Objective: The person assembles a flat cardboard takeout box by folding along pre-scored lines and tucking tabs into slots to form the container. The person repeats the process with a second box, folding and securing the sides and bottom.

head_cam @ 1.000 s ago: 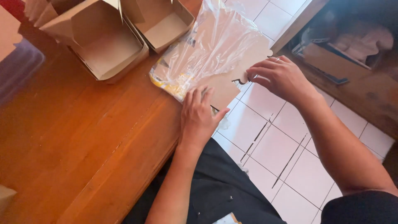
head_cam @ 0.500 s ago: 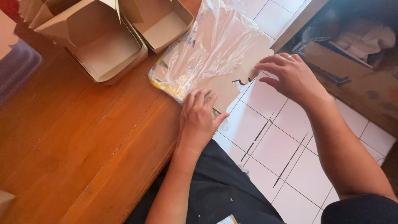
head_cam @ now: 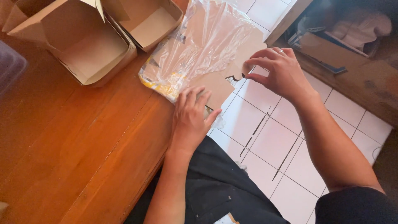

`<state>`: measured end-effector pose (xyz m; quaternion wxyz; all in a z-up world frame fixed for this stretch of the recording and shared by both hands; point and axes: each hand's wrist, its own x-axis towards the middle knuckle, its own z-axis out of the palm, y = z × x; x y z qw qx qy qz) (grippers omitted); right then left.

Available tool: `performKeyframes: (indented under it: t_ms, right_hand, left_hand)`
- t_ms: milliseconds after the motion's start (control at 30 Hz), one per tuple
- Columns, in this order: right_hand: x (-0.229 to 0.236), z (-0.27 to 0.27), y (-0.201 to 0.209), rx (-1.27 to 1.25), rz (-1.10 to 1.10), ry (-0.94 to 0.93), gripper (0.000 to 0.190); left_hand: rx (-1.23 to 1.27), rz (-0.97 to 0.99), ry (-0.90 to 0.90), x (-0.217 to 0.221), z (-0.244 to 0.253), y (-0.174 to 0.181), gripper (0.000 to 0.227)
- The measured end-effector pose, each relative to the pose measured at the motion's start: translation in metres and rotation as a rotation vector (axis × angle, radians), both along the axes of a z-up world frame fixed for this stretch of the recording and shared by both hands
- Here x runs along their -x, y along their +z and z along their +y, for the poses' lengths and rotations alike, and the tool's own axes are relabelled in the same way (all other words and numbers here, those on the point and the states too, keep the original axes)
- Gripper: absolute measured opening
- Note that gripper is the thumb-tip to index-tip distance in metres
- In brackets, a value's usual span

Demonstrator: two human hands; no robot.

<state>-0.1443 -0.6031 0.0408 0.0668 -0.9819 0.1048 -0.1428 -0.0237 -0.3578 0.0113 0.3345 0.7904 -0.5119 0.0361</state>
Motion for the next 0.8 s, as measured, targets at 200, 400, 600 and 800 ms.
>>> performKeyframes:
  t_ms: [200, 400, 600, 800]
  right_hand:
    - [0.001, -0.005, -0.003, -0.095, -0.084, 0.041, 0.022]
    - [-0.009, 0.001, -0.021, 0.346, -0.356, 0.179, 0.018]
    - [-0.013, 0.0, -0.047, 0.356, -0.521, 0.043, 0.011]
    - [0.009, -0.006, -0.054, 0.179, -0.588, -0.004, 0.018]
  left_hand:
    - [0.155, -0.077, 0.008, -0.002, -0.001, -0.005, 0.034]
    - [0.203, -0.286, 0.148, 0.012, -0.014, -0.009, 0.018]
    - [0.274, -0.291, 0.084, 0.018, -0.018, -0.018, 0.015]
    - [0.35, -0.267, -0.047, 0.021, -0.014, -0.007, 0.013]
